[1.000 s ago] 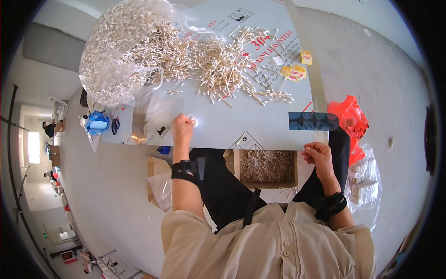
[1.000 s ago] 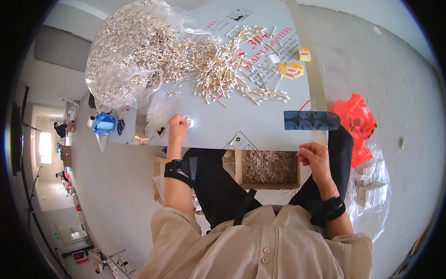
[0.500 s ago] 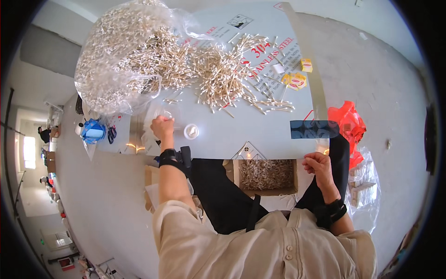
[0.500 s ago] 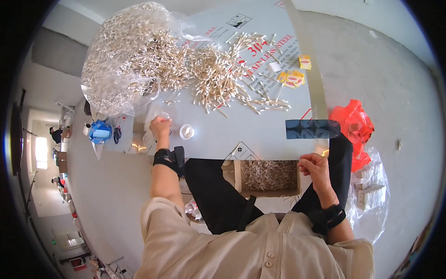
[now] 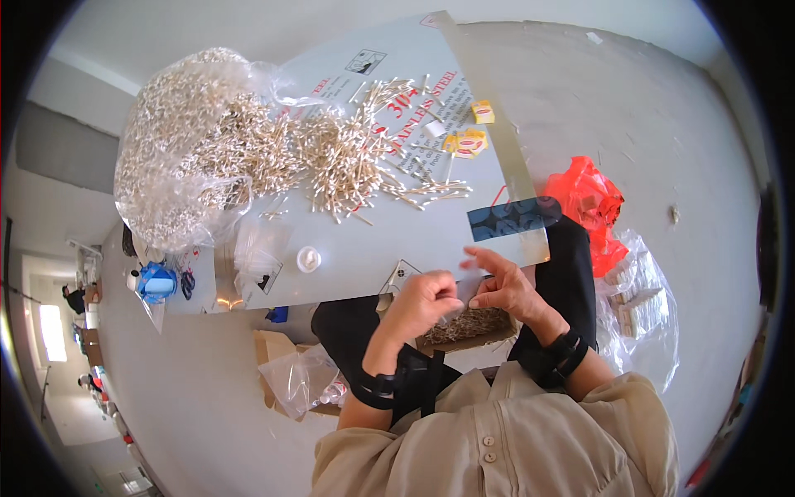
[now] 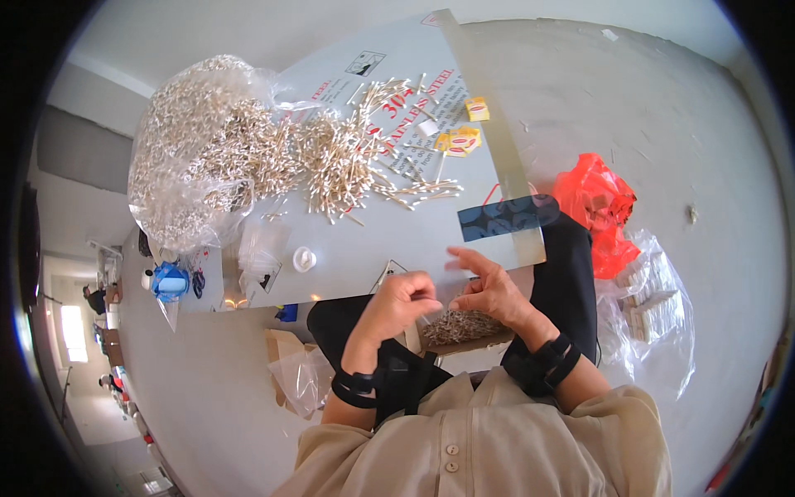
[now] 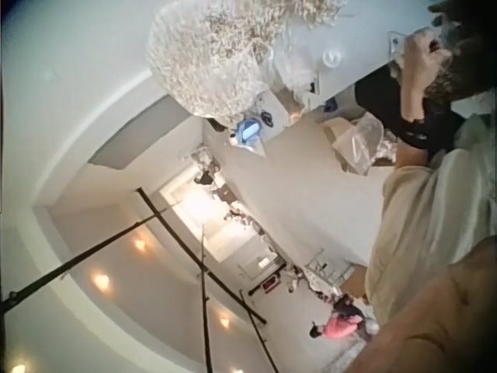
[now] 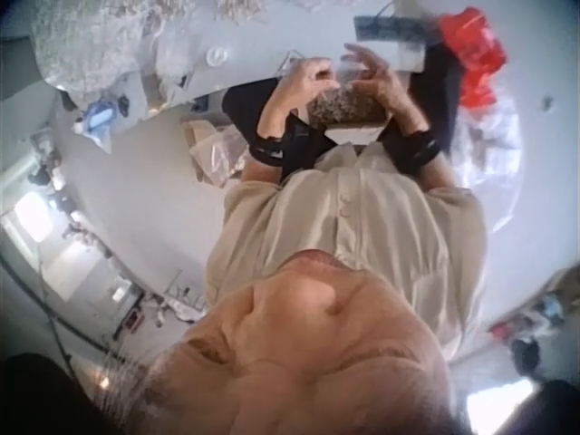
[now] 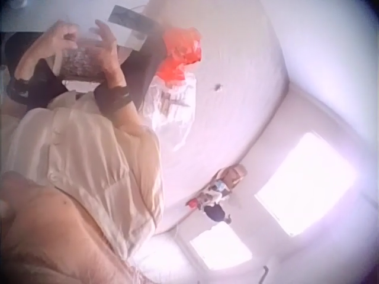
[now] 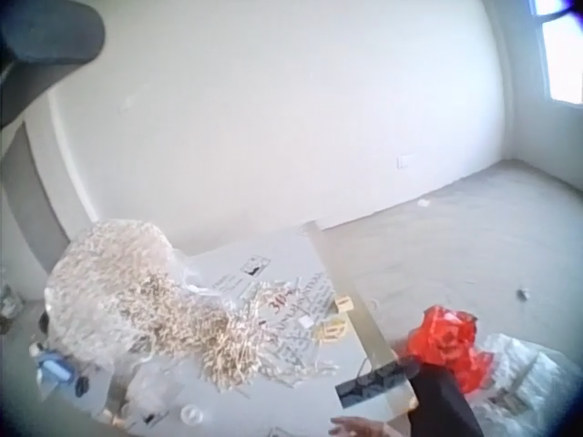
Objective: Arranging and packaging small white components into a plastic sleeve at a workbench.
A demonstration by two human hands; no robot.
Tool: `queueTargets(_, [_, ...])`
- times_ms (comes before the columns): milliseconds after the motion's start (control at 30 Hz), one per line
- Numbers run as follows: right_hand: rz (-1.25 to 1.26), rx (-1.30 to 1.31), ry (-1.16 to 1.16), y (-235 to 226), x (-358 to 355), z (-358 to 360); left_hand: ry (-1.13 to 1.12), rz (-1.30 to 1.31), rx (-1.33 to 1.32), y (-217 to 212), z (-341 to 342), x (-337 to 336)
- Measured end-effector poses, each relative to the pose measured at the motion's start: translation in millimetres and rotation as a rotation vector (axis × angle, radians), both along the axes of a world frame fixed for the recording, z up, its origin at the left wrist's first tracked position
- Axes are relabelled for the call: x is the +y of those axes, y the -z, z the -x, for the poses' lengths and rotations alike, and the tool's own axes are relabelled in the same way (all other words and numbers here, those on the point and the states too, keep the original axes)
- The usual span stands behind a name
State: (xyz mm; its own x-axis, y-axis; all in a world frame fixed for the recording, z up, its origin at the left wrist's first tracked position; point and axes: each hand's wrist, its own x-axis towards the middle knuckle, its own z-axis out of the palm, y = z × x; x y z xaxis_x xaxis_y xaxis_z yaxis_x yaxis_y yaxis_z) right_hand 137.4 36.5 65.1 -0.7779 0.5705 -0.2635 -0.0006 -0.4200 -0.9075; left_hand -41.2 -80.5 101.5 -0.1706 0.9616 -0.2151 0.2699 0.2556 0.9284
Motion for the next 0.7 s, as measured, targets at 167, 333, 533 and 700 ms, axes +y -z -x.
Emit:
queueTargets(167, [0.078, -0.034, -0.056, 12, 8, -28, -0.292, -0.041, -0.118, 11, -40, 5])
queueTargets(333, [0.106, -0.015, 0.184, 11, 11, -38, -0.421, 0.016, -0.425, 22, -57, -2])
queueTargets(533, [0.127, 0.028, 0.153, 16, 9, -40, -0.426, 0.024, -0.239, 22, -66, 3])
queueTargets(700, [-1.109, -0.287, 0.692, 18, 16, -30, -0.457, -0.016, -0.082, 22, -72, 12])
